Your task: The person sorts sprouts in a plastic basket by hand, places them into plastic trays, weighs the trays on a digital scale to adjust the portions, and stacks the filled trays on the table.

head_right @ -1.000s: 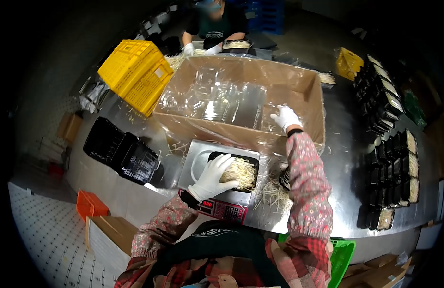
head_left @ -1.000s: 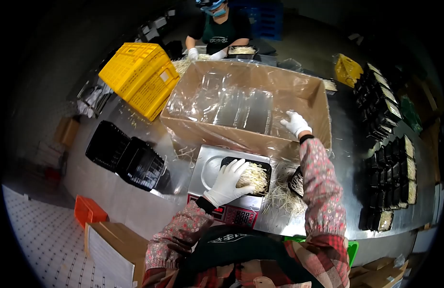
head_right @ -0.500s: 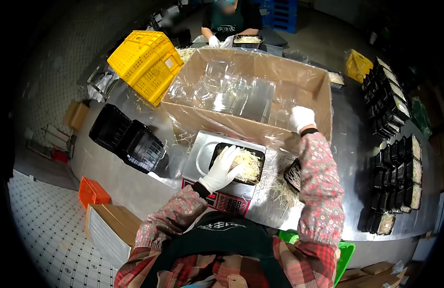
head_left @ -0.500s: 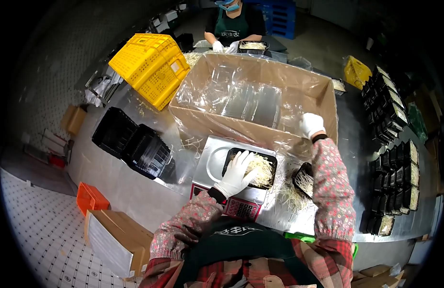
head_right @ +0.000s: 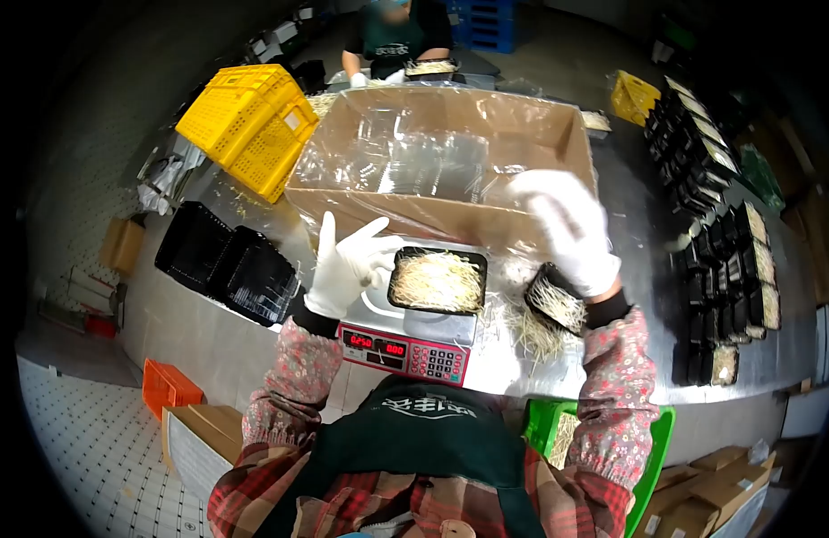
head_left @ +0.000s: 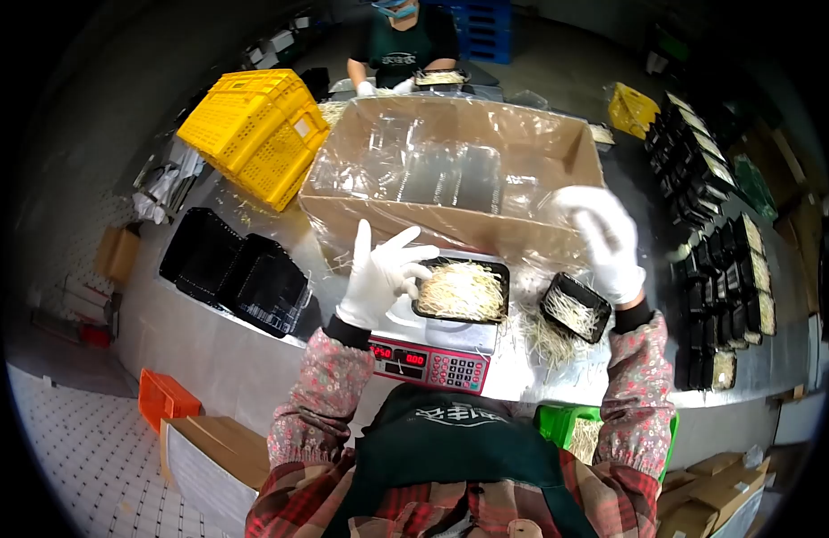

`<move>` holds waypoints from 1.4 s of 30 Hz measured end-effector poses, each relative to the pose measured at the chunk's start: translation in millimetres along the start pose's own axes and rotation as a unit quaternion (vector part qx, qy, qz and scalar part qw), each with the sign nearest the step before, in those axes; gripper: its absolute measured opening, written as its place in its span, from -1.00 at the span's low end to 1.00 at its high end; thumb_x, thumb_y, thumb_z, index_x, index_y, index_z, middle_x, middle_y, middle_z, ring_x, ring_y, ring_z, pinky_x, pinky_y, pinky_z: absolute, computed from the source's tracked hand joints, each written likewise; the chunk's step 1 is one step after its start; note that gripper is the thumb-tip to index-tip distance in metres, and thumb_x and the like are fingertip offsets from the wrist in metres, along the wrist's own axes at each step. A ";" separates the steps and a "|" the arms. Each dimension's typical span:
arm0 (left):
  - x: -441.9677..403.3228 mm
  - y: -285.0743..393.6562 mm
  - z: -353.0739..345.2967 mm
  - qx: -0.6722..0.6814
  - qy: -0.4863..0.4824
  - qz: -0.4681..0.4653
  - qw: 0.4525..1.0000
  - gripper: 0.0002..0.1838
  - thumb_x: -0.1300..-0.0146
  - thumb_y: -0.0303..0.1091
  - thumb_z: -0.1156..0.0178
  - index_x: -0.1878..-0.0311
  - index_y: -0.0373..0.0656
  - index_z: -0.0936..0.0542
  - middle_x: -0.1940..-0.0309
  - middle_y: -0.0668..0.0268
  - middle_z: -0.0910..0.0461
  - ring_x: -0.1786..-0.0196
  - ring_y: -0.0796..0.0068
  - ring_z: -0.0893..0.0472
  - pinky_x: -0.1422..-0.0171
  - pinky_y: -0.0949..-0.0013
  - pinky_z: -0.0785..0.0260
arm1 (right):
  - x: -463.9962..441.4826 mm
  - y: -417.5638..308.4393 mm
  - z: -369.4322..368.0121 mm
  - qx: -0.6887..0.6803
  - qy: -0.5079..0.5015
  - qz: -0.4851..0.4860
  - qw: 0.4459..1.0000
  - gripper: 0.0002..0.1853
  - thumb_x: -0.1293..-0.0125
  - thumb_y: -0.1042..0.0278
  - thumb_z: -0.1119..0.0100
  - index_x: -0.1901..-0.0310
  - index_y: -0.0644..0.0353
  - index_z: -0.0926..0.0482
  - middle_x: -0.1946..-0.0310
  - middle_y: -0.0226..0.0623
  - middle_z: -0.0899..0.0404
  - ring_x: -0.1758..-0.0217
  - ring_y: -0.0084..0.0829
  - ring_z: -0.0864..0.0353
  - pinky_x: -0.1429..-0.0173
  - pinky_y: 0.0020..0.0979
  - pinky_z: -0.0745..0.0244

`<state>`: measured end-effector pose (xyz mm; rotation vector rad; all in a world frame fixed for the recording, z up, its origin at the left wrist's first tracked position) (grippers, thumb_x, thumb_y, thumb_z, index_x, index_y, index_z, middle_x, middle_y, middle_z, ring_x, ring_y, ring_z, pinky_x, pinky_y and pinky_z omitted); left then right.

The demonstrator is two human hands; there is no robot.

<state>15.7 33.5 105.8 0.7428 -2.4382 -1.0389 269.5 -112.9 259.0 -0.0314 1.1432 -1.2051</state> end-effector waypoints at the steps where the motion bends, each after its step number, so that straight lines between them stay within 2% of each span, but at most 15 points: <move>1: 0.2 0.3 -8.2 0.016 -0.027 0.024 0.999 0.06 -0.38 0.52 0.47 -0.54 -0.33 -0.05 -0.06 -0.06 -0.59 0.21 0.35 -0.67 0.37 0.50 -0.49 | 2.7 -21.8 -18.5 -0.032 -0.079 0.072 0.994 -0.82 -0.39 0.47 -0.14 0.04 0.23 -0.67 0.06 -0.23 -0.69 -0.05 -0.24 -0.65 -0.18 -0.31 -0.52; 3: 0.5 -2.7 -18.4 0.066 -0.074 0.051 0.994 -0.09 -0.47 0.35 0.22 -0.54 -0.31 -0.07 -0.05 0.00 -0.60 0.26 0.42 -0.65 0.41 0.57 -0.44 | 19.1 -32.8 -48.1 -0.091 -0.202 0.070 0.973 -0.76 -0.39 0.47 -0.15 -0.04 0.19 -0.66 -0.10 -0.17 -0.62 -0.20 -0.17 -0.58 -0.28 -0.23 -0.47; 6: -2.1 -8.8 6.5 0.025 -0.020 -0.027 0.999 -0.27 -0.41 -0.37 -0.15 -0.54 -0.27 -0.06 -0.05 0.07 -0.61 0.18 0.41 -0.66 0.28 0.48 -0.51 | 34.9 -30.9 -49.3 -0.021 -0.157 0.074 0.985 -0.63 -0.36 0.40 -0.22 -0.20 0.13 -0.60 -0.30 -0.14 -0.48 -0.38 -0.11 -0.43 -0.42 -0.19 -0.34; 9: 2.3 -15.1 42.7 0.062 0.113 -0.124 0.984 -0.29 -0.42 -0.40 -0.12 -0.54 -0.26 -0.05 -0.08 0.10 -0.58 0.12 0.40 -0.65 0.22 0.46 -0.53 | 85.5 30.8 -60.4 0.039 -0.098 -0.108 0.989 -0.39 -0.30 0.12 -0.34 -0.35 0.08 -0.45 -0.32 -0.14 -0.47 -0.33 -0.14 -0.49 -0.35 -0.23 -0.42; 11: 0.8 -22.6 54.9 0.070 0.110 -0.135 0.982 -0.28 -0.41 -0.44 -0.12 -0.55 -0.22 -0.03 -0.11 0.11 -0.53 0.05 0.38 -0.65 0.15 0.43 -0.56 | 143.3 74.3 -100.8 0.058 -0.255 -0.218 0.940 -0.39 -0.27 -0.04 -0.33 -0.28 0.07 -0.52 -0.09 -0.08 -0.62 -0.12 -0.11 -0.63 -0.21 -0.22 -0.51; 15: -2.4 -31.9 56.2 0.086 0.097 -0.151 0.980 -0.26 -0.39 -0.46 -0.13 -0.55 -0.17 -0.02 -0.12 0.13 -0.51 0.03 0.35 -0.66 0.08 0.38 -0.61 | 181.5 89.0 -138.1 0.091 -0.228 -0.228 0.942 -0.72 -0.25 0.14 -0.32 0.12 0.13 -0.74 0.18 -0.06 -0.71 0.10 -0.09 -0.69 -0.03 -0.27 -0.56; 19: -2.8 -27.4 59.3 0.080 0.100 -0.163 0.978 -0.24 -0.36 -0.47 -0.13 -0.56 -0.14 -0.03 -0.12 0.17 -0.50 0.03 0.37 -0.65 0.05 0.37 -0.59 | 173.8 84.8 -128.4 0.055 -0.212 -0.261 0.940 -0.79 -0.27 0.23 -0.31 0.18 0.16 -0.75 0.24 -0.09 -0.72 0.16 -0.15 -0.71 0.03 -0.30 -0.57; 25: 23.3 -5.8 75.2 0.074 0.126 -0.190 0.971 -0.08 -0.29 -0.51 -0.16 -0.60 -0.11 0.15 -0.09 0.25 -0.49 0.06 0.42 -0.64 0.11 0.39 -0.61 | 166.4 100.5 -17.2 -0.074 0.067 -0.318 0.943 -0.89 -0.26 0.50 -0.32 0.19 0.26 -0.73 0.27 -0.32 -0.72 0.22 -0.54 -0.66 0.06 -0.51 -0.54; 27: 31.7 1.5 75.3 0.039 0.140 -0.192 0.971 -0.06 -0.25 -0.55 -0.15 -0.60 -0.11 0.15 -0.05 0.27 -0.49 0.10 0.44 -0.63 0.15 0.39 -0.62 | 197.3 149.9 0.4 -0.123 0.106 -0.386 0.908 -0.85 -0.25 0.40 -0.34 0.17 0.20 -0.74 0.25 -0.25 -0.73 0.20 -0.41 -0.70 0.02 -0.42 -0.57; 29: 36.3 3.7 72.6 0.015 0.158 -0.194 0.968 -0.04 -0.20 -0.58 -0.15 -0.60 -0.12 0.15 -0.02 0.27 -0.49 0.15 0.46 -0.63 0.19 0.40 -0.64 | 209.8 169.0 3.2 0.373 -0.204 -0.303 0.853 -0.75 -0.22 0.24 -0.37 0.10 0.14 -0.74 0.21 -0.14 -0.72 0.12 -0.20 -0.72 -0.04 -0.27 -0.59; 30: 37.6 3.0 70.4 -0.042 0.163 -0.191 0.967 -0.05 -0.20 -0.57 -0.14 -0.60 -0.13 0.13 0.03 0.28 -0.51 0.17 0.48 -0.63 0.20 0.44 -0.61 | 215.0 168.2 2.4 0.379 -0.213 -0.301 0.849 -0.63 -0.18 0.12 -0.39 0.03 0.12 -0.72 0.17 -0.06 -0.70 0.06 -0.05 -0.67 -0.09 -0.16 -0.57; 33: 39.0 -1.5 38.0 -0.136 0.163 -0.186 0.959 -0.07 -0.14 -0.65 -0.09 -0.58 -0.22 0.09 0.19 0.30 -0.54 0.29 0.51 -0.62 0.26 0.48 -0.60 | 161.8 112.7 -27.5 0.053 0.003 -0.269 0.962 -0.52 -0.34 0.20 -0.28 -0.26 0.12 -0.56 -0.06 -0.04 -0.66 0.03 -0.26 -0.72 -0.12 -0.24 -0.56; 35: 40.4 -19.1 13.6 -0.178 0.161 -0.152 0.959 -0.12 -0.16 -0.70 -0.06 -0.56 -0.22 0.02 0.22 0.29 -0.54 0.28 0.49 -0.64 0.25 0.50 -0.60 | 135.0 69.5 -59.3 -0.188 0.050 -0.340 0.920 -0.42 -0.41 0.25 -0.22 -0.42 0.15 -0.37 -0.20 -0.05 -0.58 -0.11 -0.36 -0.66 -0.22 -0.31 -0.49; 38: 33.4 -60.8 19.7 -0.193 0.101 -0.134 0.967 -0.34 -0.28 -0.71 -0.01 -0.47 -0.22 -0.23 0.12 0.25 -0.53 0.24 0.47 -0.66 0.20 0.51 -0.60 | 120.3 38.3 -101.7 -0.036 -0.017 -0.216 0.976 -0.42 -0.43 0.21 -0.19 -0.41 0.16 -0.35 -0.24 -0.11 -0.55 -0.25 -0.26 -0.55 -0.37 -0.28 -0.36; 42: 10.0 -65.9 46.2 -0.317 0.169 -0.128 0.924 -0.59 -0.39 -0.50 -0.11 -0.30 -0.30 -0.46 0.24 0.32 -0.60 0.17 0.55 -0.64 0.11 0.52 -0.51 | 138.5 95.7 -127.5 0.076 -0.049 -0.267 0.960 -0.61 -0.46 0.08 -0.11 -0.15 0.19 -0.52 0.07 0.03 -0.65 0.00 -0.04 -0.66 -0.08 -0.21 -0.53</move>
Point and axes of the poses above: each hand's wrist, its own x-axis away from the middle knuckle, its own z-axis out of the back of the hand, y = z × x, the point moved 7 cm from there along -x, towards the middle knuckle
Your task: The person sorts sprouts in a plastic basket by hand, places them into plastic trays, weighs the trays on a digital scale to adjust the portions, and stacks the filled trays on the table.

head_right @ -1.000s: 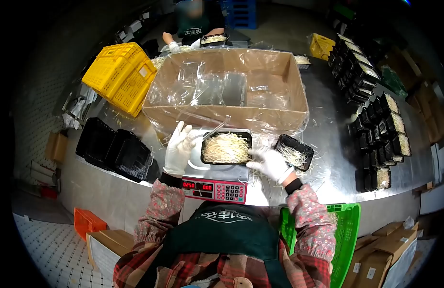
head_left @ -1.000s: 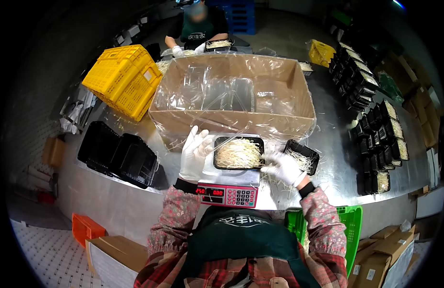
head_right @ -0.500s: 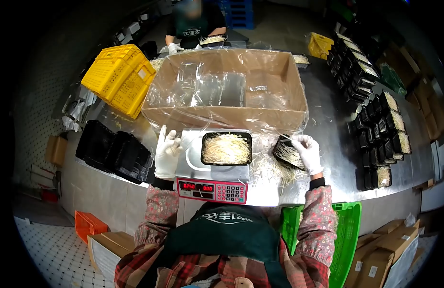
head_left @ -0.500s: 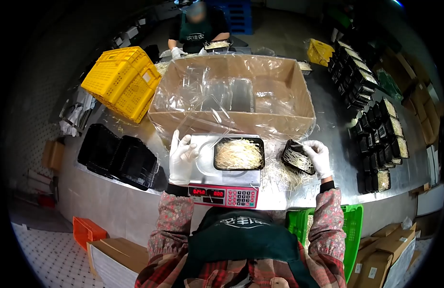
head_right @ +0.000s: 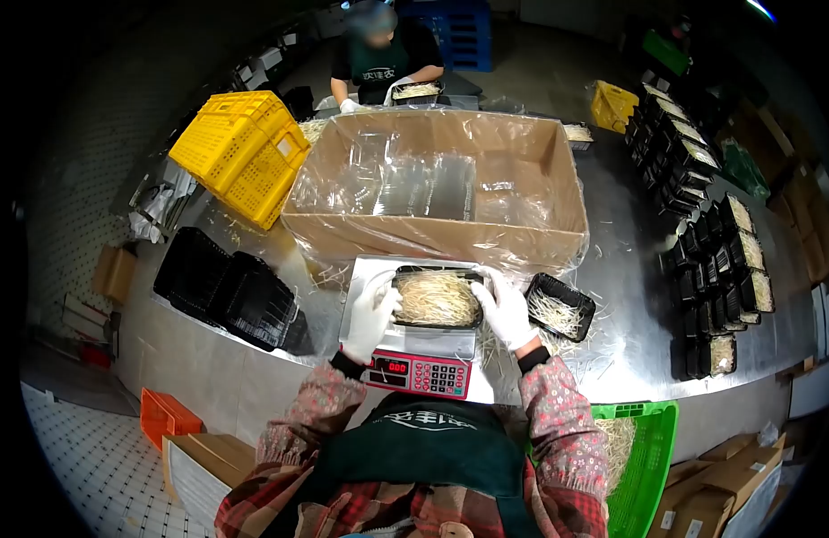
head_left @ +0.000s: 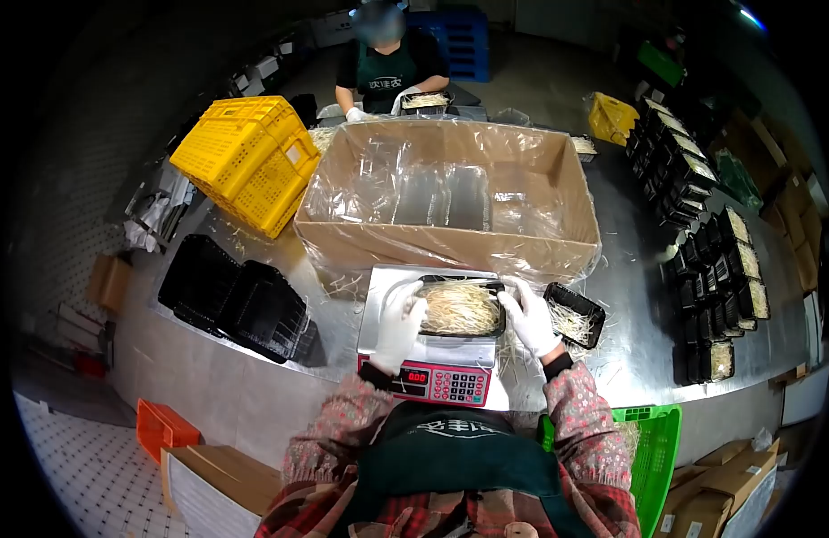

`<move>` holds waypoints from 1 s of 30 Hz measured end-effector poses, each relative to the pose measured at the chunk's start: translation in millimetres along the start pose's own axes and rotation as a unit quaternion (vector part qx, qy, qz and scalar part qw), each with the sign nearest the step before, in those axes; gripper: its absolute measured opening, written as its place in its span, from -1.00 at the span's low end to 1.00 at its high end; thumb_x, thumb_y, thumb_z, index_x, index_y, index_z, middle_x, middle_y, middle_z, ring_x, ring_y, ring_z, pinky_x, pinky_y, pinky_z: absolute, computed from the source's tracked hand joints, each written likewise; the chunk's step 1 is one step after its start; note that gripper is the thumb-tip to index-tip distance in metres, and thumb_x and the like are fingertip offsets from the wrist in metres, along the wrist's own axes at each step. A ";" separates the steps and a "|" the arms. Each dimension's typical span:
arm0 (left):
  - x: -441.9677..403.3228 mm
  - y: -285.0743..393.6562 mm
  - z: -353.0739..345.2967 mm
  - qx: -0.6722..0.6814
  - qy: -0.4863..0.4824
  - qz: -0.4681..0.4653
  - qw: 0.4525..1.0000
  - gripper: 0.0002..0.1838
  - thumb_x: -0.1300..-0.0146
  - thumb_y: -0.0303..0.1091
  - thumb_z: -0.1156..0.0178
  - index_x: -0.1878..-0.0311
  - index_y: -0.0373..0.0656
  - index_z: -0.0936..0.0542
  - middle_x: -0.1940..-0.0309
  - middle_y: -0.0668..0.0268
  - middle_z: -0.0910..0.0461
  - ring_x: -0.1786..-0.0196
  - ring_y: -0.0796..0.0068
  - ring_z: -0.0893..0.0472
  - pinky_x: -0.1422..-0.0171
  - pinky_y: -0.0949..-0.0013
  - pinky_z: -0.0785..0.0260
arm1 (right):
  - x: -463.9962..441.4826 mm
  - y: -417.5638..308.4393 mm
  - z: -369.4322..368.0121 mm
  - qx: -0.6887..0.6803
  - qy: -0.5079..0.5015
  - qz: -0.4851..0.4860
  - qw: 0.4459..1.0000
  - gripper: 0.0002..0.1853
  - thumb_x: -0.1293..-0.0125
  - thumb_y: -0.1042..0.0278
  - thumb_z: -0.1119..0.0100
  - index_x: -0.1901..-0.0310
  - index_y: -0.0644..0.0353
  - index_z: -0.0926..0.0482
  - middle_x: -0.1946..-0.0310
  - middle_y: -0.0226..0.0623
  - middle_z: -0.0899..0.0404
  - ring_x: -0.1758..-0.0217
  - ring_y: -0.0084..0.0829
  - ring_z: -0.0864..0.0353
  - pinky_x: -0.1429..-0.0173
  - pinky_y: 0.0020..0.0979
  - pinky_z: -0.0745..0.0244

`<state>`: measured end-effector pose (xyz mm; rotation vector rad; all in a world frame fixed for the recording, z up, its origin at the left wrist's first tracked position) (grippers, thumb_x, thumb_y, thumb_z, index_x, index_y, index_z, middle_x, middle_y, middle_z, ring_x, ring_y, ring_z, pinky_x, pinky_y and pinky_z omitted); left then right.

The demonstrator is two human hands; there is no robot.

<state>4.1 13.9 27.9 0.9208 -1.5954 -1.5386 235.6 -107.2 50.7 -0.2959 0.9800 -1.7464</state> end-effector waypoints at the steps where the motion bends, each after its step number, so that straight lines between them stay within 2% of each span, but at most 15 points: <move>1: -14.2 -7.9 4.4 -0.045 0.008 -0.050 0.998 -0.64 -0.41 -0.46 -0.13 -0.24 -0.30 -0.52 0.24 0.32 -0.62 0.16 0.56 -0.64 0.09 0.51 -0.48 | -7.5 3.1 -2.4 0.032 0.000 -0.012 0.999 -0.62 -0.47 0.05 -0.08 -0.09 0.18 -0.55 0.18 0.04 -0.68 0.10 -0.01 -0.69 0.03 -0.17 -0.57; 3: -34.7 12.4 5.1 -0.162 0.033 -0.127 0.978 -0.72 -0.41 -0.36 -0.16 -0.11 -0.22 -0.64 0.19 0.27 -0.66 0.17 0.45 -0.65 0.03 0.40 -0.47 | -24.9 20.3 -15.8 0.163 0.062 0.074 0.982 -0.64 -0.49 -0.01 0.00 0.09 0.13 -0.60 0.42 -0.04 -0.68 0.34 0.02 -0.69 0.20 -0.05 -0.56; 5: -54.5 7.1 1.1 -0.433 0.078 -0.156 0.884 -0.72 -0.40 -0.23 -0.18 -0.07 -0.12 -0.68 0.09 0.22 -0.69 0.13 0.26 -0.66 -0.04 0.27 -0.48 | -41.2 35.5 -31.6 0.293 -0.072 -0.028 0.953 -0.62 -0.50 -0.01 0.03 0.14 0.13 -0.63 0.31 -0.02 -0.69 0.26 0.04 -0.68 0.15 -0.08 -0.56; 7: -60.5 -5.0 3.7 -0.467 0.074 -0.137 0.871 -0.70 -0.38 -0.15 -0.19 -0.06 -0.06 -0.69 0.04 0.22 -0.69 0.06 0.14 -0.65 -0.14 0.23 -0.46 | -43.3 44.6 -42.2 0.253 -0.050 -0.029 0.966 -0.57 -0.50 -0.04 0.06 0.16 0.16 -0.66 0.31 0.00 -0.69 0.24 0.06 -0.67 0.11 -0.06 -0.55; 9: -64.3 -27.9 11.9 -0.431 0.042 -0.053 0.900 -0.68 -0.38 -0.17 -0.19 -0.07 -0.11 -0.69 0.00 0.18 -0.69 0.00 0.17 -0.66 -0.18 0.27 -0.46 | -40.4 58.1 -47.9 0.164 -0.055 -0.051 0.984 -0.54 -0.49 -0.03 0.04 0.07 0.22 -0.67 0.22 0.07 -0.68 0.10 0.07 -0.65 -0.02 -0.06 -0.51; 11: -65.9 -48.4 17.7 -0.358 0.030 -0.078 0.930 -0.66 -0.36 -0.25 -0.23 -0.10 -0.22 -0.66 0.02 0.18 -0.71 0.00 0.29 -0.68 -0.18 0.33 -0.47 | -32.7 83.2 -58.4 0.086 0.024 -0.016 0.996 -0.53 -0.47 -0.06 -0.02 0.22 0.23 -0.68 0.32 -0.02 -0.72 0.22 -0.16 -0.72 0.10 -0.17 -0.54; 12: -70.4 -63.4 19.0 -0.226 0.006 -0.047 0.973 -0.65 -0.34 -0.29 -0.25 -0.10 -0.29 -0.65 0.01 0.18 -0.71 -0.01 0.34 -0.67 -0.18 0.36 -0.46 | -32.9 94.0 -66.6 0.085 0.024 -0.018 0.996 -0.53 -0.47 -0.06 -0.02 0.22 0.23 -0.68 0.32 -0.02 -0.72 0.22 -0.16 -0.72 0.10 -0.17 -0.54; 13: -72.2 -72.9 18.3 -0.088 -0.017 -0.016 0.996 -0.64 -0.33 -0.32 -0.27 -0.10 -0.35 -0.63 0.01 0.19 -0.70 -0.02 0.39 -0.66 -0.19 0.40 -0.46 | -32.9 110.4 -77.3 -0.094 0.003 -0.073 0.993 -0.59 -0.44 0.01 -0.11 0.25 0.25 -0.68 0.36 -0.20 -0.71 0.29 -0.35 -0.66 0.15 -0.28 -0.51; 14: -67.6 -58.6 17.3 -0.099 -0.021 0.019 0.995 -0.66 -0.27 -0.41 -0.31 -0.06 -0.40 -0.63 0.06 0.21 -0.70 0.01 0.46 -0.65 -0.12 0.45 -0.47 | -30.9 121.9 -89.3 -0.270 -0.017 -0.127 0.954 -0.65 -0.42 0.08 -0.20 0.28 0.27 -0.67 0.41 -0.37 -0.69 0.35 -0.53 -0.60 0.21 -0.38 -0.48; 17: -85.1 -105.5 22.2 0.088 -0.046 0.116 0.988 -0.69 -0.24 -0.44 -0.33 -0.02 -0.38 -0.65 0.12 0.21 -0.71 0.09 0.49 -0.65 -0.03 0.47 -0.48 | -29.5 139.6 -101.7 -0.345 -0.009 -0.167 0.924 -0.78 -0.36 0.26 -0.30 0.30 0.28 -0.66 0.45 -0.61 -0.57 0.37 -0.73 -0.40 0.27 -0.54 -0.37; 22: -81.0 -109.2 23.8 0.059 0.011 0.070 0.996 -0.73 -0.23 -0.42 -0.35 0.05 -0.36 -0.67 0.24 0.31 -0.70 0.19 0.52 -0.65 0.13 0.47 -0.49 | -27.0 131.5 -94.7 -0.308 -0.001 -0.157 0.938 -0.83 -0.43 0.31 -0.24 0.18 0.26 -0.67 0.34 -0.56 -0.63 0.32 -0.72 -0.48 0.19 -0.57 -0.44; 24: -68.5 -92.7 25.9 0.009 -0.002 0.054 0.998 -0.64 -0.25 -0.34 -0.37 -0.04 -0.35 -0.63 0.15 0.30 -0.67 0.19 0.52 -0.64 0.18 0.46 -0.50 | -18.4 112.9 -79.6 -0.317 -0.034 -0.191 0.928 -0.74 -0.44 0.17 -0.23 0.18 0.24 -0.63 0.46 -0.55 -0.56 0.50 -0.72 -0.45 0.44 -0.59 -0.37; 26: -27.6 -58.0 26.8 -0.006 0.010 0.166 0.986 -0.54 -0.33 -0.28 -0.31 -0.18 -0.36 -0.51 0.21 0.33 -0.60 0.20 0.54 -0.64 0.25 0.55 -0.55 | 8.1 64.4 -40.4 -0.337 -0.102 -0.290 0.890 -0.66 -0.44 0.06 -0.20 0.10 0.22 -0.53 0.56 -0.50 -0.48 0.72 -0.67 -0.39 0.72 -0.61 -0.23; 29: 18.6 -71.2 23.6 0.110 -0.028 0.273 0.955 -0.65 -0.33 -0.33 -0.31 -0.08 -0.29 -0.48 0.23 0.31 -0.53 0.19 0.38 -0.68 0.24 0.38 -0.64 | 55.3 68.5 -54.0 -0.405 -0.186 -0.334 0.831 -0.72 -0.37 0.26 -0.31 0.10 0.19 -0.41 0.42 -0.16 -0.67 0.57 -0.45 -0.68 0.67 -0.47 -0.52; 30: 29.9 -72.7 16.6 0.167 -0.027 0.270 0.948 -0.76 -0.33 -0.38 -0.30 0.05 -0.22 -0.47 0.25 0.25 -0.54 0.16 0.28 -0.70 0.22 0.30 -0.66 | 65.5 74.2 -64.5 -0.468 -0.151 -0.340 0.801 -0.75 -0.35 0.35 -0.31 0.15 0.18 -0.40 0.41 -0.10 -0.68 0.53 -0.38 -0.71 0.64 -0.43 -0.56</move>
Point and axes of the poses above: each hand's wrist, its own x-axis away from the middle knuckle, its own z-axis out of the back of the hand, y = z × x, the point moved 7 cm from there along -x, towards the middle knuckle
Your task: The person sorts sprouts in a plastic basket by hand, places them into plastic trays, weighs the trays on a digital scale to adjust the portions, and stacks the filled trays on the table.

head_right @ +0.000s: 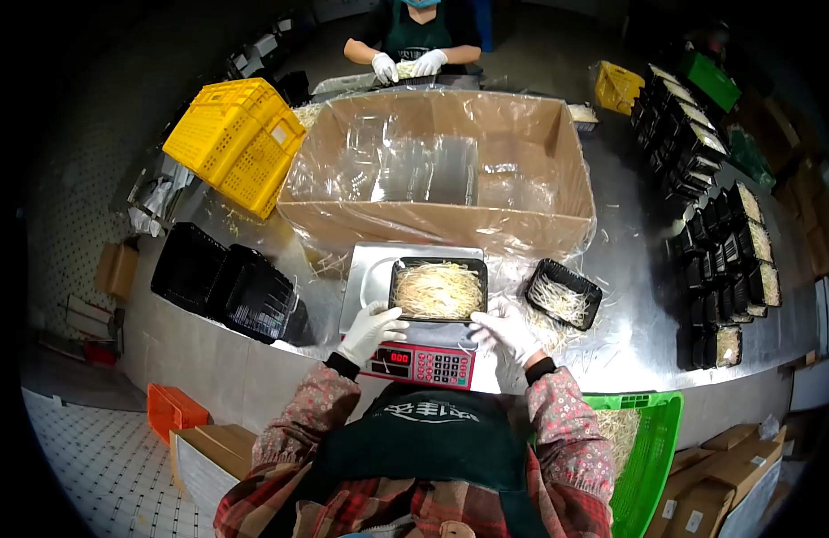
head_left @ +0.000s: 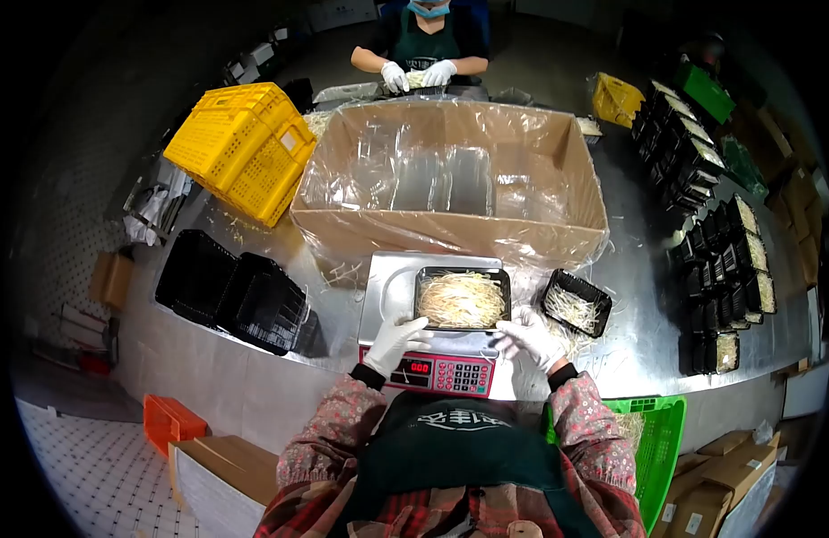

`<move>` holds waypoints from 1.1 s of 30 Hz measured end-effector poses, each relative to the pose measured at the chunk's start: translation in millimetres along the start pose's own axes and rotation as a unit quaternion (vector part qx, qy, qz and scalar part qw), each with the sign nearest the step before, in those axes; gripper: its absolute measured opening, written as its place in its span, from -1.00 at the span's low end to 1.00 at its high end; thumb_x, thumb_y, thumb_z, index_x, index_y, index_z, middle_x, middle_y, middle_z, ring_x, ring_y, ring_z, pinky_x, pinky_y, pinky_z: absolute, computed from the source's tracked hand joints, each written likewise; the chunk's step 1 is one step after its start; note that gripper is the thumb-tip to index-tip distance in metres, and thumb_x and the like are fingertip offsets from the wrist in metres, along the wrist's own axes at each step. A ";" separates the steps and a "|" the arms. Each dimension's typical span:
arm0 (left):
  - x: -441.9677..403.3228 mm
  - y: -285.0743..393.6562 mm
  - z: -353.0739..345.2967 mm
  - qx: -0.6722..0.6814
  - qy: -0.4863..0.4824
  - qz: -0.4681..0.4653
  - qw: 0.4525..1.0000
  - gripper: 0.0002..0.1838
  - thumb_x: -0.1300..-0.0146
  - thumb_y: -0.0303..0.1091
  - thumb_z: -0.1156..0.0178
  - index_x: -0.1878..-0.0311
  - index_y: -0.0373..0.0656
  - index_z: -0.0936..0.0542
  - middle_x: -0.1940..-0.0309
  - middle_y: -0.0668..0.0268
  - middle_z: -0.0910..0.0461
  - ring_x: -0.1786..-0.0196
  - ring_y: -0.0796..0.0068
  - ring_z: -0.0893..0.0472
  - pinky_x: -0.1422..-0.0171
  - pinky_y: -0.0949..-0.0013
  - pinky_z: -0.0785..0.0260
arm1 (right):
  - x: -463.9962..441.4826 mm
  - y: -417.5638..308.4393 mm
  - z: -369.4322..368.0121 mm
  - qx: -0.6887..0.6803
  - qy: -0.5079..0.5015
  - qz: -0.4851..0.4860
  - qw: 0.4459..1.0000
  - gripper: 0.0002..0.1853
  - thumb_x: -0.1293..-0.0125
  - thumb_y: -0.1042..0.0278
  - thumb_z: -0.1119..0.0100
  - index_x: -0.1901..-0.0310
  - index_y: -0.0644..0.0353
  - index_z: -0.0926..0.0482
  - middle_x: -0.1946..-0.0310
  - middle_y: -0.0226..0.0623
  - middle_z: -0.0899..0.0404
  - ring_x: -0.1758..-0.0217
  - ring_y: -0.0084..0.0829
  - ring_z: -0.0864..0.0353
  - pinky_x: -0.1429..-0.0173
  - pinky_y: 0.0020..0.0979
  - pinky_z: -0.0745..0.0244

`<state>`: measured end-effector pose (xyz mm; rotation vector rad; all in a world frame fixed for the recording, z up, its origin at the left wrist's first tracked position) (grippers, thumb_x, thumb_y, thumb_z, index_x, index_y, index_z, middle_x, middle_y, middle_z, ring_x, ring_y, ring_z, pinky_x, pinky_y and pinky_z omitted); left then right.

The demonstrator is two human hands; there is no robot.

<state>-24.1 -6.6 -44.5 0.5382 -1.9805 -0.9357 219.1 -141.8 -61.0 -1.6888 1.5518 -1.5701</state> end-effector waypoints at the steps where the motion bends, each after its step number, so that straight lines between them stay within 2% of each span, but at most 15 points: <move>1: -2.0 -6.9 -0.8 0.065 -0.008 -0.010 0.998 -0.81 -0.32 -0.44 -0.28 0.12 -0.18 -0.45 0.27 0.21 -0.55 0.21 0.28 -0.70 0.18 0.25 -0.67 | -1.7 7.7 -3.2 -0.076 0.006 0.013 0.997 -0.77 -0.33 0.44 -0.31 0.19 0.18 -0.38 0.40 -0.03 -0.69 0.49 -0.32 -0.75 0.62 -0.40 -0.60; 5: -9.4 -14.0 -2.6 0.089 0.026 -0.053 0.994 -0.83 -0.32 -0.46 -0.26 0.19 -0.15 -0.43 0.29 0.21 -0.55 0.30 0.32 -0.68 0.21 0.26 -0.67 | -11.3 11.3 -0.4 -0.103 0.055 0.049 0.992 -0.81 -0.32 0.55 -0.25 0.27 0.18 -0.38 0.50 -0.08 -0.66 0.63 -0.37 -0.65 0.66 -0.40 -0.55; 9: -13.8 -8.4 -1.3 0.049 0.081 -0.064 0.993 -0.83 -0.34 -0.42 -0.24 0.18 -0.19 -0.42 0.30 0.21 -0.54 0.34 0.36 -0.66 0.28 0.28 -0.67 | -9.6 -4.6 -4.0 -0.113 0.087 0.061 0.988 -0.82 -0.34 0.47 -0.27 0.30 0.17 -0.40 0.56 -0.16 -0.64 0.67 -0.44 -0.60 0.69 -0.45 -0.48; 11: -2.0 -5.4 -6.6 0.029 0.088 -0.044 0.995 -0.72 -0.38 -0.23 -0.25 0.10 -0.23 -0.44 0.30 0.25 -0.54 0.34 0.39 -0.66 0.32 0.32 -0.66 | -6.3 -26.6 -3.5 0.122 0.069 -0.001 0.990 -0.79 -0.36 0.38 -0.28 0.36 0.16 -0.43 0.62 -0.26 -0.61 0.72 -0.50 -0.54 0.72 -0.51 -0.37; 12: 0.3 -13.1 -6.7 0.040 0.072 -0.019 0.996 -0.68 -0.40 -0.15 -0.23 0.09 -0.22 -0.45 0.31 0.27 -0.54 0.32 0.39 -0.67 0.31 0.31 -0.66 | 1.0 -53.3 -5.7 0.297 0.098 0.073 0.947 -0.69 -0.39 0.15 -0.26 0.40 0.18 -0.47 0.66 -0.28 -0.59 0.68 -0.39 -0.58 0.63 -0.42 -0.40; 13: 2.8 -21.6 -7.8 0.051 0.056 0.007 0.997 -0.63 -0.41 -0.07 -0.22 0.09 -0.21 -0.46 0.32 0.30 -0.54 0.31 0.39 -0.67 0.31 0.30 -0.65 | 1.8 -83.6 -8.0 0.552 0.197 0.294 0.755 -0.57 -0.39 -0.04 -0.20 0.42 0.20 -0.50 0.65 -0.24 -0.59 0.61 -0.21 -0.61 0.49 -0.28 -0.48; 15: 7.2 -30.7 -29.2 0.038 -0.005 0.043 0.998 -0.44 -0.41 0.15 -0.15 0.05 -0.28 -0.49 0.28 0.24 -0.60 0.28 0.38 -0.69 0.28 0.26 -0.64 | 8.2 -129.1 -50.5 0.538 0.212 0.278 0.767 -0.53 -0.35 -0.14 -0.18 0.33 0.19 -0.58 0.50 -0.20 -0.66 0.40 -0.10 -0.66 0.25 -0.18 -0.52; 17: -3.3 -45.5 -47.1 0.041 -0.051 0.055 0.996 -0.41 -0.44 0.19 -0.07 0.00 -0.28 -0.51 0.22 0.19 -0.64 0.26 0.36 -0.69 0.27 0.24 -0.63 | -3.2 -143.6 -108.4 0.509 0.192 0.513 0.664 -0.59 -0.31 -0.08 -0.22 0.13 0.15 -0.62 0.18 -0.17 -0.68 0.10 -0.13 -0.65 0.00 -0.14 -0.47; 18: -9.2 -51.0 -55.6 0.062 -0.075 0.079 0.992 -0.40 -0.48 0.18 0.00 -0.03 -0.29 -0.51 0.21 0.18 -0.65 0.24 0.34 -0.69 0.26 0.22 -0.63 | -24.0 -135.5 -130.9 0.539 0.137 0.480 0.679 -0.50 -0.30 -0.02 -0.22 -0.15 0.12 -0.53 -0.13 -0.15 -0.55 -0.18 -0.11 -0.51 -0.22 -0.01 -0.31; 19: -11.0 -50.7 -63.5 0.069 -0.068 0.081 0.992 -0.44 -0.55 0.13 0.14 -0.01 -0.27 -0.51 0.19 0.23 -0.64 0.22 0.37 -0.68 0.19 0.25 -0.61 | -38.8 -117.6 -150.7 0.600 0.131 0.478 0.627 -0.38 -0.32 -0.05 -0.18 -0.31 0.11 -0.39 -0.24 -0.12 -0.45 -0.29 -0.06 -0.43 -0.34 0.09 -0.21; 21: -16.0 -46.5 -64.8 0.065 -0.041 0.004 0.997 -0.48 -0.56 0.07 0.16 0.02 -0.27 -0.52 0.24 0.23 -0.63 0.28 0.37 -0.67 0.22 0.27 -0.60 | -64.7 -84.4 -160.9 0.677 0.116 0.388 0.614 -0.30 -0.34 -0.13 -0.13 -0.37 0.18 -0.33 -0.29 -0.05 -0.41 -0.32 -0.01 -0.42 -0.41 0.12 -0.17; 24: -8.3 -35.0 -63.7 -0.006 -0.020 0.045 0.999 -0.48 -0.52 0.05 0.07 0.11 -0.33 -0.54 0.42 0.21 -0.61 0.45 0.34 -0.64 0.33 0.28 -0.57 | -77.4 -87.1 -135.7 0.641 -0.012 0.287 0.712 -0.23 -0.38 -0.14 -0.07 -0.40 0.33 -0.27 -0.37 0.07 -0.35 -0.34 0.06 -0.42 -0.40 0.03 -0.27; 25: -11.4 -40.1 -54.7 -0.021 0.012 0.035 0.999 -0.50 -0.50 0.04 0.00 0.15 -0.34 -0.53 0.46 0.22 -0.59 0.48 0.33 -0.61 0.41 0.34 -0.52 | -78.5 -95.4 -115.7 0.585 -0.020 0.293 0.756 -0.28 -0.38 -0.09 -0.08 -0.39 0.32 -0.31 -0.18 0.09 -0.54 -0.19 0.06 -0.56 -0.28 -0.09 -0.43; 28: -17.8 -39.0 -43.7 -0.065 0.014 0.037 0.997 -0.52 -0.48 0.03 -0.07 0.21 -0.31 -0.50 0.49 0.18 -0.59 0.55 0.35 -0.58 0.47 0.33 -0.49 | -56.5 -94.8 -35.3 0.586 0.051 0.260 0.766 -0.49 -0.37 -0.01 -0.16 -0.15 0.23 -0.59 0.06 0.01 -0.68 -0.02 0.00 -0.64 -0.11 -0.14 -0.54; 33: -31.2 -46.4 -86.8 -0.172 -0.075 0.034 0.982 -0.55 -0.51 0.01 -0.03 0.22 -0.28 -0.48 0.47 0.15 -0.61 0.62 0.40 -0.57 0.58 0.43 -0.44 | 18.2 -33.9 70.1 0.278 0.106 0.232 0.926 -0.69 -0.35 0.26 -0.28 0.03 0.34 -0.65 0.20 -0.16 -0.71 0.11 -0.42 -0.64 -0.08 -0.37 -0.51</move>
Point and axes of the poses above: each hand's wrist, its own x-axis away from the middle knuckle, its own z-axis out of the back of the hand, y = z × x, the point moved 7 cm from there along -x, towards the middle knuckle
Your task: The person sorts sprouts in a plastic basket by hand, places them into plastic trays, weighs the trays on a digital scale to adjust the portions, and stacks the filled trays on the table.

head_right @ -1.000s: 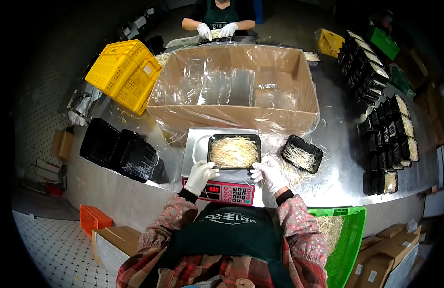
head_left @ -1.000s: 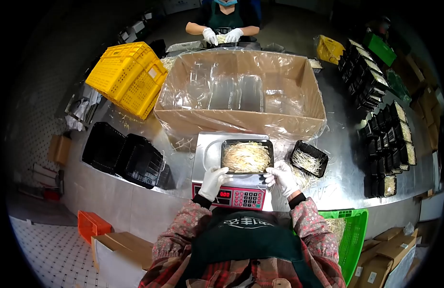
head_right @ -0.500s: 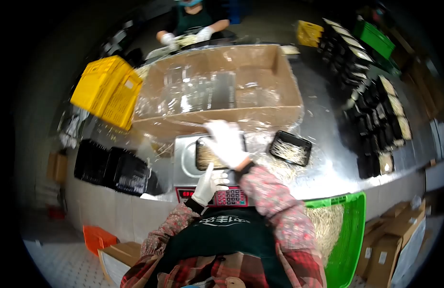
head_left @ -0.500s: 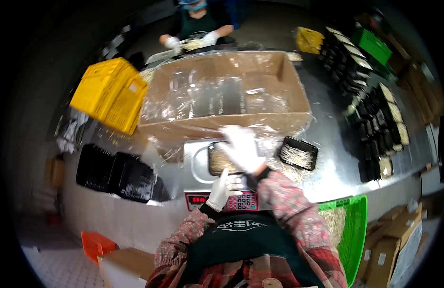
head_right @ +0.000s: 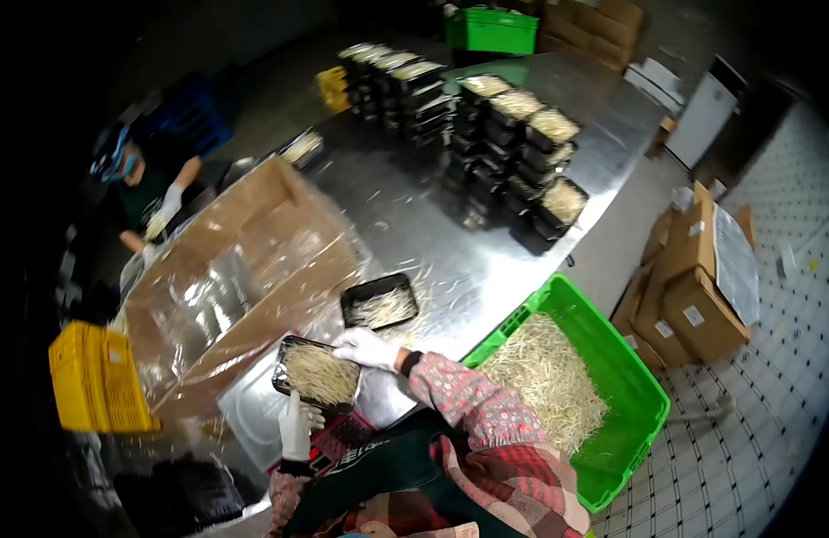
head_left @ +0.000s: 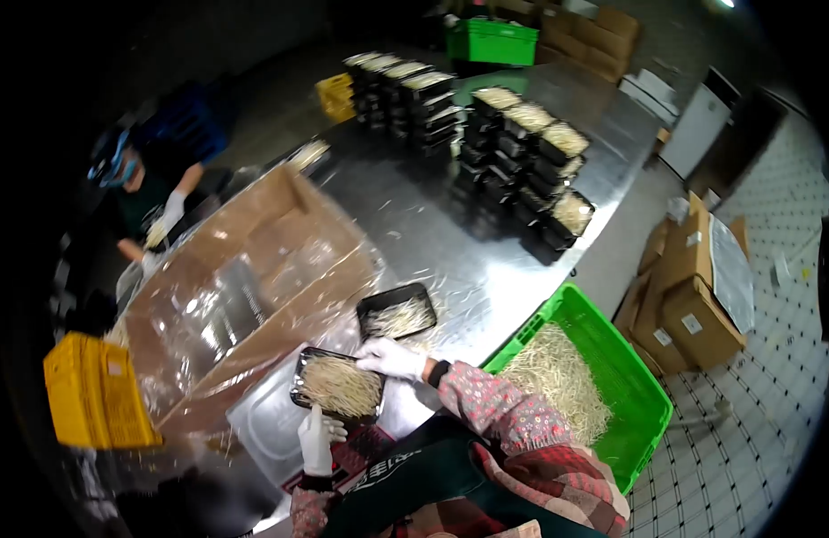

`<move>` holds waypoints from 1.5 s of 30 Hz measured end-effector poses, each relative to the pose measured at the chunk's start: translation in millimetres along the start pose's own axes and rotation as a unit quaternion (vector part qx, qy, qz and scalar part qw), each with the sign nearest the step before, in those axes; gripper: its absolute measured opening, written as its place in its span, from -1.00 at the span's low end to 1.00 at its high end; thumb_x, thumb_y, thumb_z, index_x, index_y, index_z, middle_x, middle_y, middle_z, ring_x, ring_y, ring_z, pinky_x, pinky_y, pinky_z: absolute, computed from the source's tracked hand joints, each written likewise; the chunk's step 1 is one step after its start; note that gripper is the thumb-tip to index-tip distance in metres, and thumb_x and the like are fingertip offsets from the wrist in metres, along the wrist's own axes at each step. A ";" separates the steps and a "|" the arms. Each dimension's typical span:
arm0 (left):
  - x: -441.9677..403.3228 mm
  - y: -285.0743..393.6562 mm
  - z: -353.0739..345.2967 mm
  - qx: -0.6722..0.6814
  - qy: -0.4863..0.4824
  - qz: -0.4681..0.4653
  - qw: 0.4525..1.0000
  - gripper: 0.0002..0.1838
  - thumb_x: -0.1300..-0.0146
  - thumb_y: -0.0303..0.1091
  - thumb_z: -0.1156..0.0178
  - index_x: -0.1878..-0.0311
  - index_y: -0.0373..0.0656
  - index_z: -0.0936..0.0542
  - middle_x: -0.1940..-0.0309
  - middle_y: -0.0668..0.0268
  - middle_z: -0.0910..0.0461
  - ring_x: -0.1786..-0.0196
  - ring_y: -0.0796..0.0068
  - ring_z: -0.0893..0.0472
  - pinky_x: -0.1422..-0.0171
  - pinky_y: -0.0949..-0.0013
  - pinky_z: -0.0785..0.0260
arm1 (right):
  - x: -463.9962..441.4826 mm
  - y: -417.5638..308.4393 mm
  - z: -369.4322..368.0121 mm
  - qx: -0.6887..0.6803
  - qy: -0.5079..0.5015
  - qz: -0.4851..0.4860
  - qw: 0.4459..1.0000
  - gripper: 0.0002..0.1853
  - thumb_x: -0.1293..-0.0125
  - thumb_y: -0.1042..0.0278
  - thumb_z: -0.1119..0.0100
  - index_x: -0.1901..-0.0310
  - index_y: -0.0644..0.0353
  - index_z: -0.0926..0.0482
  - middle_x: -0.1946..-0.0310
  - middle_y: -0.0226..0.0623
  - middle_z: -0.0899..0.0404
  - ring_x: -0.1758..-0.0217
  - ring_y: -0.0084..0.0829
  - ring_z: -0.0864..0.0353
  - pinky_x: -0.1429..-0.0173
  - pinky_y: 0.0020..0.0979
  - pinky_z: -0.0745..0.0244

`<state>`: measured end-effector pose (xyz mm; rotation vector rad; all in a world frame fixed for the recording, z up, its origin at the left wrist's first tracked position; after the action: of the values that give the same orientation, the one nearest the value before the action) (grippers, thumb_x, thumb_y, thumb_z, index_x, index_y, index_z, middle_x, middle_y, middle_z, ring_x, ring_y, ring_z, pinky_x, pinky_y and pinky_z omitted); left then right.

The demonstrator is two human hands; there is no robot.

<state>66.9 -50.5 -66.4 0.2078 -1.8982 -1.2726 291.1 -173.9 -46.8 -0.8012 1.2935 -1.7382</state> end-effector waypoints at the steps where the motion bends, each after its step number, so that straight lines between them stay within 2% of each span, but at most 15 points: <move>1: 4.0 11.5 -26.8 -0.035 -0.044 0.006 0.998 -0.54 -0.53 0.00 0.00 0.15 -0.31 -0.51 0.43 0.16 -0.64 0.57 0.41 -0.61 0.54 0.45 -0.46 | 26.6 -2.6 27.4 -0.071 0.032 -0.035 0.996 -0.71 -0.34 0.28 -0.30 0.03 0.33 -0.66 0.18 -0.26 -0.71 0.09 -0.48 -0.62 -0.08 -0.38 -0.52; 4: 2.9 33.1 -79.0 -0.029 -0.110 0.005 0.993 -0.58 -0.54 -0.10 0.02 -0.04 -0.35 -0.53 0.33 0.16 -0.67 0.47 0.44 -0.65 0.42 0.46 -0.52 | 104.8 26.6 121.4 -0.211 0.227 -0.113 0.944 -0.66 -0.34 0.27 -0.31 -0.06 0.27 -0.63 0.09 -0.31 -0.67 0.00 -0.51 -0.59 -0.12 -0.44 -0.51; 5: -4.4 33.8 -88.2 -0.034 -0.117 0.006 0.992 -0.58 -0.54 -0.10 0.02 -0.04 -0.35 -0.53 0.33 0.16 -0.67 0.47 0.44 -0.65 0.42 0.46 -0.52 | 137.5 23.8 168.7 -0.054 0.313 -0.139 0.938 -0.64 -0.35 0.22 -0.30 -0.06 0.28 -0.63 0.11 -0.33 -0.66 0.02 -0.53 -0.58 -0.11 -0.47 -0.51; 8: -23.9 42.3 -111.2 -0.064 -0.133 -0.062 0.987 -0.60 -0.55 -0.13 0.04 -0.04 -0.34 -0.50 0.30 0.14 -0.65 0.41 0.40 -0.66 0.34 0.42 -0.54 | 225.6 53.6 283.5 -0.055 0.576 -0.056 0.814 -0.76 -0.35 0.24 -0.29 0.10 0.24 -0.64 0.38 -0.46 -0.61 0.38 -0.55 -0.55 0.28 -0.48 -0.51; 11: -28.7 48.9 -129.0 -0.068 -0.123 -0.062 0.988 -0.70 -0.52 -0.29 0.03 -0.04 -0.35 -0.54 0.31 0.17 -0.67 0.37 0.44 -0.67 0.26 0.44 -0.56 | 275.1 77.6 387.3 -0.131 0.726 0.032 0.674 -0.81 -0.37 0.31 -0.25 0.13 0.26 -0.62 0.40 -0.44 -0.59 0.52 -0.65 -0.48 0.49 -0.57 -0.36; 16: -32.2 45.9 -138.7 -0.099 -0.093 -0.054 0.989 -0.72 -0.51 -0.30 0.01 0.01 -0.33 -0.55 0.31 0.16 -0.68 0.37 0.42 -0.67 0.26 0.44 -0.56 | 286.7 172.1 551.1 -0.048 0.829 0.032 0.557 -0.85 -0.34 0.42 -0.23 0.17 0.33 -0.61 0.41 -0.39 -0.62 0.49 -0.59 -0.51 0.46 -0.47 -0.41; 18: -35.3 42.0 -133.4 -0.093 -0.066 -0.039 0.993 -0.72 -0.50 -0.30 0.01 0.00 -0.33 -0.55 0.31 0.15 -0.68 0.38 0.42 -0.68 0.26 0.44 -0.57 | 281.8 185.4 566.4 -0.012 0.826 -0.079 0.558 -0.86 -0.26 0.42 -0.27 0.31 0.35 -0.61 0.48 -0.41 -0.60 0.49 -0.58 -0.51 0.43 -0.44 -0.42; 20: -33.0 43.4 -133.1 -0.099 -0.061 -0.046 0.992 -0.73 -0.51 -0.32 0.01 0.00 -0.34 -0.55 0.31 0.15 -0.68 0.39 0.42 -0.68 0.26 0.44 -0.58 | 268.6 134.7 544.9 -0.074 0.832 -0.153 0.528 -0.83 -0.24 0.40 -0.29 0.30 0.36 -0.64 0.50 -0.41 -0.60 0.55 -0.57 -0.48 0.47 -0.43 -0.41; 23: -34.0 49.5 -141.4 -0.117 -0.067 -0.062 0.989 -0.74 -0.52 -0.35 0.03 0.00 -0.32 -0.56 0.31 0.17 -0.68 0.35 0.43 -0.69 0.24 0.45 -0.57 | 270.2 153.9 566.8 -0.067 0.829 -0.093 0.548 -0.77 -0.25 0.32 -0.33 0.23 0.36 -0.69 0.51 -0.39 -0.60 0.66 -0.59 -0.40 0.62 -0.43 -0.26; 27: -32.1 51.1 -154.3 -0.127 -0.093 -0.072 0.985 -0.75 -0.52 -0.35 0.02 0.00 -0.31 -0.57 0.30 0.20 -0.68 0.32 0.44 -0.70 0.20 0.46 -0.55 | 287.2 168.5 542.9 -0.231 0.754 -0.059 0.613 -0.56 -0.39 -0.10 -0.24 0.16 0.21 -0.58 0.49 -0.48 -0.50 0.59 -0.61 -0.42 0.59 -0.50 -0.30; 32: -31.1 43.3 -164.1 -0.183 -0.163 -0.081 0.966 -0.76 -0.51 -0.37 -0.03 -0.05 -0.31 -0.56 0.19 0.19 -0.67 0.23 0.43 -0.69 0.11 0.43 -0.55 | 343.2 134.3 437.6 -0.157 0.737 -0.104 0.649 -0.53 -0.48 0.03 -0.15 -0.22 0.22 -0.51 0.17 -0.36 -0.63 0.34 -0.60 -0.57 0.34 -0.54 -0.51; 35: -23.7 33.9 -178.0 -0.199 -0.217 -0.068 0.953 -0.72 -0.47 -0.41 -0.09 -0.15 -0.32 -0.52 0.12 0.19 -0.66 0.16 0.44 -0.67 0.03 0.44 -0.53 | 396.8 100.7 350.0 -0.028 0.695 -0.181 0.695 -0.57 -0.47 0.17 -0.16 -0.23 0.26 -0.54 0.06 -0.37 -0.63 0.28 -0.64 -0.56 0.24 -0.56 -0.52; 36: -21.9 28.5 -183.8 -0.206 -0.250 -0.055 0.944 -0.67 -0.43 -0.46 -0.14 -0.21 -0.32 -0.47 0.07 0.18 -0.64 0.14 0.46 -0.66 0.02 0.44 -0.53 | 427.0 106.3 322.7 0.013 0.687 -0.182 0.704 -0.60 -0.44 0.27 -0.21 -0.20 0.30 -0.55 -0.01 -0.31 -0.64 0.14 -0.54 -0.62 0.02 -0.51 -0.55; 39: -13.8 2.3 -207.0 -0.194 -0.349 -0.039 0.916 -0.48 -0.30 -0.64 -0.22 -0.33 -0.32 -0.38 -0.08 0.17 -0.57 0.07 0.55 -0.62 -0.01 0.53 -0.52 | 513.5 90.6 235.2 0.165 0.699 -0.193 0.668 -0.63 -0.37 0.37 -0.27 -0.17 0.30 -0.57 -0.09 -0.17 -0.64 -0.17 -0.40 -0.59 -0.30 -0.40 -0.43; 45: 47.6 -33.7 -291.0 -0.270 -0.528 -0.028 0.805 -0.25 -0.20 -0.58 -0.34 -0.45 -0.31 -0.27 -0.30 0.09 -0.45 -0.08 0.50 -0.58 -0.11 0.51 -0.47 | 653.8 65.0 86.6 0.172 0.742 -0.341 0.551 -0.48 -0.32 0.31 -0.33 -0.28 0.24 -0.48 -0.19 -0.15 -0.55 -0.22 -0.30 -0.54 -0.31 -0.36 -0.43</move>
<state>230.8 -294.4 -24.8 -0.9480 -2.2375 -2.1727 70.9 -798.5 -70.6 0.9399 1.4478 -3.4193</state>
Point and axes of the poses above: each hand's wrist, its own x-axis away from the middle knuckle, its own z-axis out of the back of the hand, y = z × x, the point moved 7 cm from there along -x, towards the middle knuckle
